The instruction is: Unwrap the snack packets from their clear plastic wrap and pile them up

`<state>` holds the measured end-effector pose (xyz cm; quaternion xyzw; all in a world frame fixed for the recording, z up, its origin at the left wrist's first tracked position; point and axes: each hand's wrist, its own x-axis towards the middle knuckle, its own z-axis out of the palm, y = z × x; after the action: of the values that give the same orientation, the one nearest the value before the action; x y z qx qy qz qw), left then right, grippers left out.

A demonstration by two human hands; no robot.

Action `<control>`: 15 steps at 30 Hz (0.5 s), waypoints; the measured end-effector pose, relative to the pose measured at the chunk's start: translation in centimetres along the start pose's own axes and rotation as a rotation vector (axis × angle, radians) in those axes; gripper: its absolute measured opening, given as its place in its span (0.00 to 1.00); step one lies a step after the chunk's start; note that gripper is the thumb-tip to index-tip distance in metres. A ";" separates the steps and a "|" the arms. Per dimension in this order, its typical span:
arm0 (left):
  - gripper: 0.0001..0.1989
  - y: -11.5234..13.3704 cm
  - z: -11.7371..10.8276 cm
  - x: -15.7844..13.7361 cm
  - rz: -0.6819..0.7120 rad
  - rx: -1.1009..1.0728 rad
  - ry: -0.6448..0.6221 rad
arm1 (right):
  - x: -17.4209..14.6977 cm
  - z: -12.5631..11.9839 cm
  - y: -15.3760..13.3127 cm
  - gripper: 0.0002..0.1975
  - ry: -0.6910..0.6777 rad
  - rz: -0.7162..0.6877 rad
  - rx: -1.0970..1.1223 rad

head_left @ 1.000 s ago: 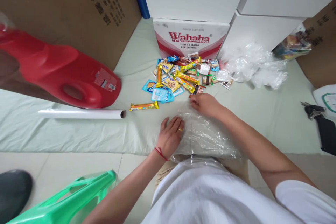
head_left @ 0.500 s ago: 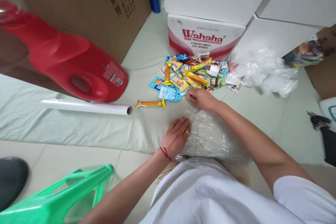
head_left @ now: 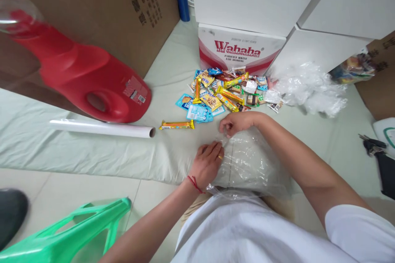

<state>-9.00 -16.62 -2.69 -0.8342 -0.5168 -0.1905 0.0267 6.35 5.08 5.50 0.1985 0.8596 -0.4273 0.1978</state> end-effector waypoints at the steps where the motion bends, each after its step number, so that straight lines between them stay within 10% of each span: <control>1: 0.18 0.0 0.1 0.0 -0.004 -0.010 -0.008 | 0.2 -0.6 -0.4 0.12 0.017 0.007 -0.047; 9: 0.23 0.0 0.0 0.4 -0.151 0.017 -0.104 | 1.4 0.1 -3.6 0.13 0.715 0.226 -0.347; 15: 0.21 0.4 -0.1 -0.1 -0.139 0.034 -0.063 | 0.0 2.6 -1.5 0.10 0.484 0.076 -0.187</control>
<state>-8.74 -16.87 -2.58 -0.8013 -0.5773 -0.1566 0.0110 5.96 2.13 5.06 0.3081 0.9095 -0.2784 0.0195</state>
